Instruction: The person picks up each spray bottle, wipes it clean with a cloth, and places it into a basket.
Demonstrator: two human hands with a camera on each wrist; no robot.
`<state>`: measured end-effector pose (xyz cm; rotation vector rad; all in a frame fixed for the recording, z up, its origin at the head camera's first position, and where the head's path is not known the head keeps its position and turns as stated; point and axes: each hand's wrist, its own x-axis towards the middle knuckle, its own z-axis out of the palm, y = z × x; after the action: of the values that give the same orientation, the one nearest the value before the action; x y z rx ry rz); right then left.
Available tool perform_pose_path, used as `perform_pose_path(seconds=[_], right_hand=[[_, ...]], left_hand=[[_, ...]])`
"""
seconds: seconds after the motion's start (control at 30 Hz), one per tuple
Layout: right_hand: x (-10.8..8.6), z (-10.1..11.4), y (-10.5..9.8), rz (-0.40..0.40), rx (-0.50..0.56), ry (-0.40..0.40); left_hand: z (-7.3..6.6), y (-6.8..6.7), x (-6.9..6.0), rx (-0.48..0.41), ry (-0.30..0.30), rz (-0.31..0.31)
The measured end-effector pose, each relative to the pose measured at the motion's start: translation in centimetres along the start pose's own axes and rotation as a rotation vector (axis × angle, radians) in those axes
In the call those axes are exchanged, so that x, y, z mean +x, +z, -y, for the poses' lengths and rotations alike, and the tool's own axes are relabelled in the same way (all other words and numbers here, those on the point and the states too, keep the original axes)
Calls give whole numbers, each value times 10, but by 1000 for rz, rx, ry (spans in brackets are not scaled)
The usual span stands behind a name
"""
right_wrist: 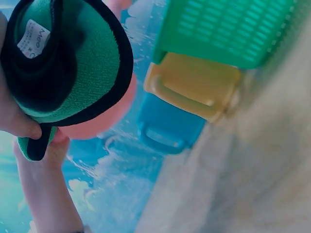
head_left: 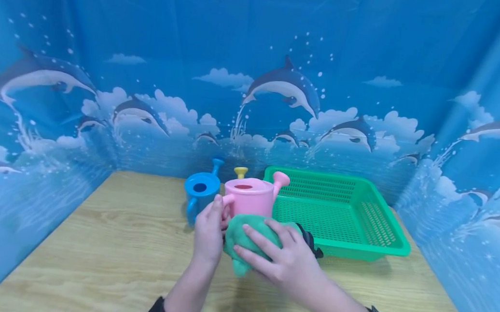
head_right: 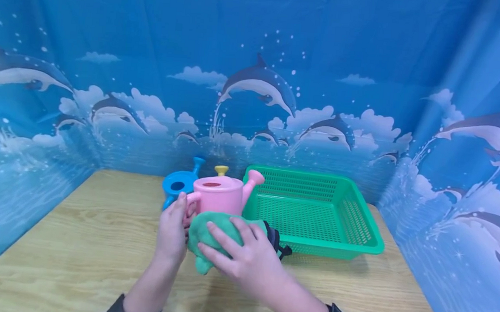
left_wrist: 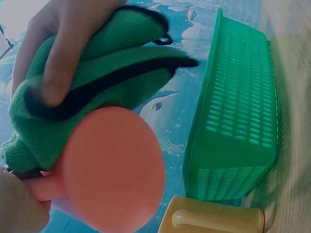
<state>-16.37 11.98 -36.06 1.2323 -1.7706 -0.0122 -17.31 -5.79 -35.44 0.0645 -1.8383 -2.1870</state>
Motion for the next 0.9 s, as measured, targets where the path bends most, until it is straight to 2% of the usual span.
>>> perform_pose_path(seconds=[0.1,0.23,0.33,0.43,0.53,0.67,0.9], right_hand=[[-6,6,1,13,4,-40],[-15,11,-2,106,30,-101],[-18,12,-3,133,44,-128],[-18,10,-3,78,49,-111],[-15,5,-4,30,79,-51],[-11,-4,-8,12,128,14],[3,-23,-12,-47,149,50]], left_hand=[[-1,-1,0,-32,11,19],[-2,-3,1,-97,14,63],[-3,-4,2,-114,3,97],[-3,-6,2,-63,-12,129],[-3,-6,1,-20,6,156],[-2,-4,-2,-29,31,187],[-2,-1,-3,-46,31,195]])
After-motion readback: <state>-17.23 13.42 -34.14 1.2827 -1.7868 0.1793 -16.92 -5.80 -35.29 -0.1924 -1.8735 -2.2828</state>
